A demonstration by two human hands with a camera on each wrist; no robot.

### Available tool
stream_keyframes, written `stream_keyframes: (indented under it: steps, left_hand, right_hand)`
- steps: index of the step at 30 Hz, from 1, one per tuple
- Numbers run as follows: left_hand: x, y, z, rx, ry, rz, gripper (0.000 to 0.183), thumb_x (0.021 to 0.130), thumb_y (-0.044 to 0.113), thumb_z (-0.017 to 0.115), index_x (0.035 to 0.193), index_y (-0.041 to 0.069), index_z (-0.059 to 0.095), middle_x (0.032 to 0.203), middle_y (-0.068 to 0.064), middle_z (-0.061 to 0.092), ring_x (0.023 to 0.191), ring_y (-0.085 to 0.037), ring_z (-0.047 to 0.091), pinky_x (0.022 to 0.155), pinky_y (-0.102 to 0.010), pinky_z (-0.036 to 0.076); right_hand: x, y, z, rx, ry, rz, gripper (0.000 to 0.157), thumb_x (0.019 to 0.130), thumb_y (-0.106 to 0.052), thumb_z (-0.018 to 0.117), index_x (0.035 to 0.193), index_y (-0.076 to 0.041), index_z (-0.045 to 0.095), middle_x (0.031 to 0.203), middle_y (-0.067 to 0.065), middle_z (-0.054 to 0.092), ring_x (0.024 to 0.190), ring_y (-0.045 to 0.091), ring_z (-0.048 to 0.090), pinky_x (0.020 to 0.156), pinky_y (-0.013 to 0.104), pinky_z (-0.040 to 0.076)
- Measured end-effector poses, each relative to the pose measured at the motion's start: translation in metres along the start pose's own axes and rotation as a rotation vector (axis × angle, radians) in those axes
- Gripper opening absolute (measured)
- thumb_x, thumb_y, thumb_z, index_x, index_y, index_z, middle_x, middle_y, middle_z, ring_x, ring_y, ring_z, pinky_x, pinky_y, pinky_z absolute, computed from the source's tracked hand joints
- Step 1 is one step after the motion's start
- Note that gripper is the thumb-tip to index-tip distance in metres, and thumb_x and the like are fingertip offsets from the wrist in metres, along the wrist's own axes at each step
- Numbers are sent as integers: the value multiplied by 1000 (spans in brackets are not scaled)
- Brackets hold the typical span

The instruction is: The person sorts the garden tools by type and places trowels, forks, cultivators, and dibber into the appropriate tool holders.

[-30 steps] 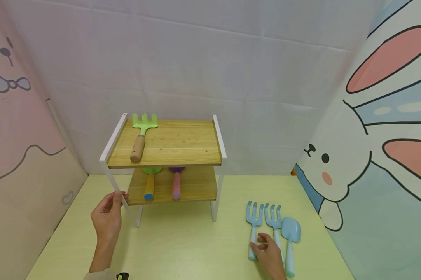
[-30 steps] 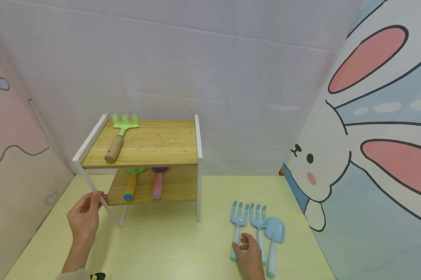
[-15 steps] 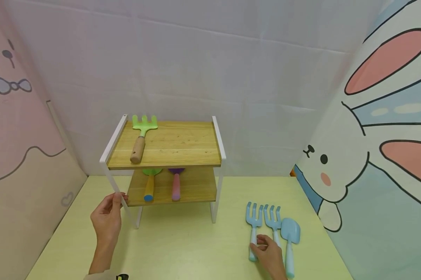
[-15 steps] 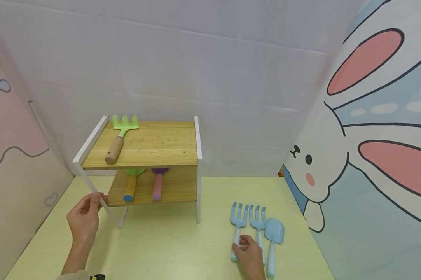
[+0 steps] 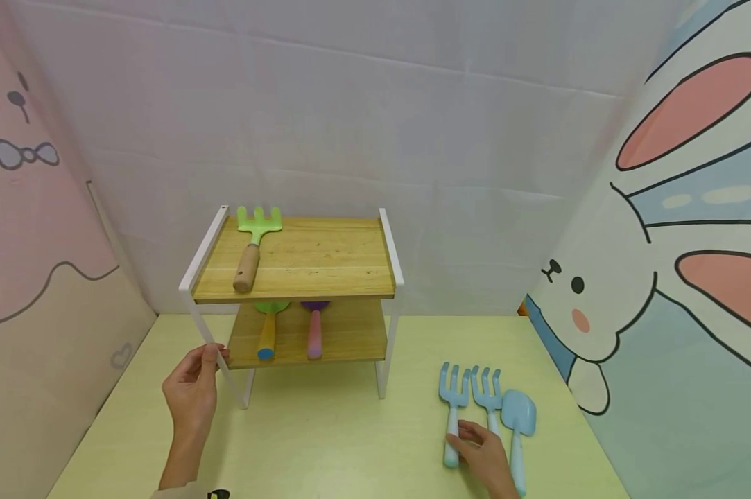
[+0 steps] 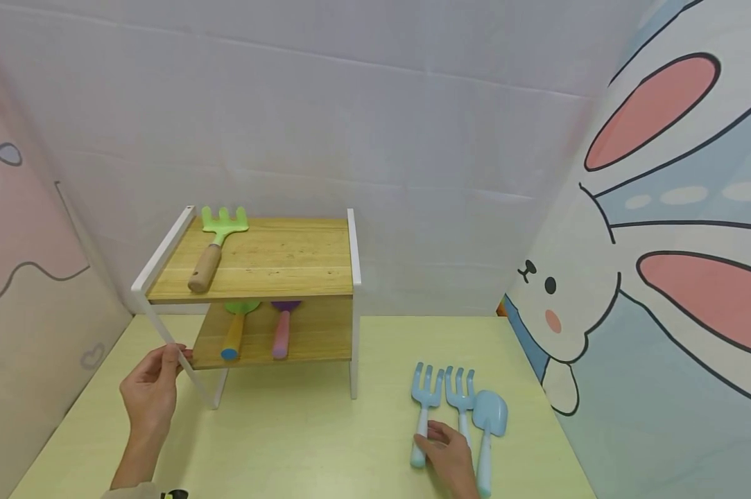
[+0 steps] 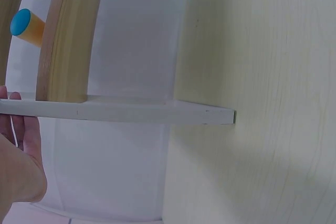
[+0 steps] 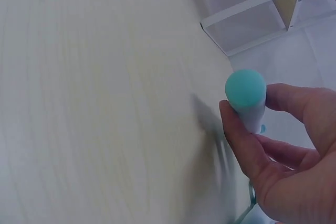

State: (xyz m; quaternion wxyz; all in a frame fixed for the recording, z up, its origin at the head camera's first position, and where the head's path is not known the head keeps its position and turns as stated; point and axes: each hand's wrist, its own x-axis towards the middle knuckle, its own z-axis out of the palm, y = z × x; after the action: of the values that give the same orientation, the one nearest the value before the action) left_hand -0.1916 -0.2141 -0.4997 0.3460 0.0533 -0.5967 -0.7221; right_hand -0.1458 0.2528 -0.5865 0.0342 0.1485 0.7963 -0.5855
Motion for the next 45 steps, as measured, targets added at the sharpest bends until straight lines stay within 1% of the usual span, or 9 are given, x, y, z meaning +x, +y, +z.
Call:
stream_keyframes:
  steps: [3, 6, 10, 15, 22, 25, 30, 39, 45]
  left_hand:
    - [0, 0, 0, 10, 1, -6, 24, 102, 2, 62, 102, -21, 66, 83, -1, 75, 78, -9, 73, 82, -17, 60]
    - [0, 0, -1, 8, -2, -6, 24, 102, 2, 62, 102, -21, 65, 83, -1, 75, 78, -9, 73, 82, -17, 60]
    - [0, 1, -1, 1, -4, -4, 24, 102, 2, 62, 102, -22, 65, 83, -2, 75, 77, -9, 73, 81, -18, 60]
    - [0, 0, 0, -4, -2, -7, 23, 102, 2, 62, 102, -21, 66, 83, -1, 75, 77, -9, 73, 82, -18, 60]
    - [2, -1, 0, -25, -5, 1, 22, 101, 0, 62, 102, -22, 66, 83, -1, 75, 76, -9, 73, 82, -18, 60]
    - [2, -2, 0, -28, -8, 2, 22, 101, 0, 62, 102, -22, 65, 83, -2, 75, 77, -10, 73, 82, -18, 60]
    - [2, -1, 0, -25, -6, -5, 22, 101, 0, 62, 102, -22, 65, 82, -2, 75, 77, -9, 73, 82, -18, 60]
    - [1, -1, -1, -55, -24, 17, 20, 101, -2, 62, 101, -22, 66, 83, -1, 76, 77, -9, 73, 82, -17, 59]
    - [0, -1, -1, -18, -8, 6, 21, 101, 0, 62, 102, -21, 66, 83, -1, 75, 77, -9, 73, 82, -17, 59]
  right_hand:
    - [-1, 0, 1, 67, -2, 26, 50, 92, -9, 78, 130, 16, 58, 111, 18, 71, 95, 25, 74, 70, 32, 63]
    - [-3, -1, 0, 106, 1, 46, 52, 92, -9, 78, 133, 16, 57, 113, 19, 70, 94, 22, 73, 71, 32, 63]
    - [-6, -5, 0, 150, 0, 50, 55, 92, -11, 79, 136, 14, 56, 116, 19, 70, 93, 19, 73, 73, 33, 63]
    - [-10, -10, 1, 174, 1, 23, 56, 91, -12, 80, 137, 11, 56, 118, 20, 70, 94, 18, 73, 73, 33, 64]
    - [-17, -20, 1, 141, 15, -17, 58, 90, -17, 82, 138, 6, 59, 125, 23, 67, 98, 24, 73, 74, 31, 63]
    - [-20, -25, 1, 135, 17, -30, 58, 90, -19, 82, 139, 4, 59, 127, 22, 67, 98, 22, 73, 74, 29, 63]
    - [-23, -31, 3, 149, 15, -56, 57, 89, -15, 82, 139, 2, 60, 127, 20, 68, 95, 17, 73, 75, 28, 63]
    - [-34, -47, 5, 166, 4, -105, 55, 88, -9, 83, 137, 2, 61, 128, 19, 67, 95, 15, 73, 76, 25, 61]
    - [-42, -55, 6, 199, 6, -172, 55, 86, -3, 82, 136, 5, 61, 128, 21, 66, 95, 15, 73, 78, 25, 62]
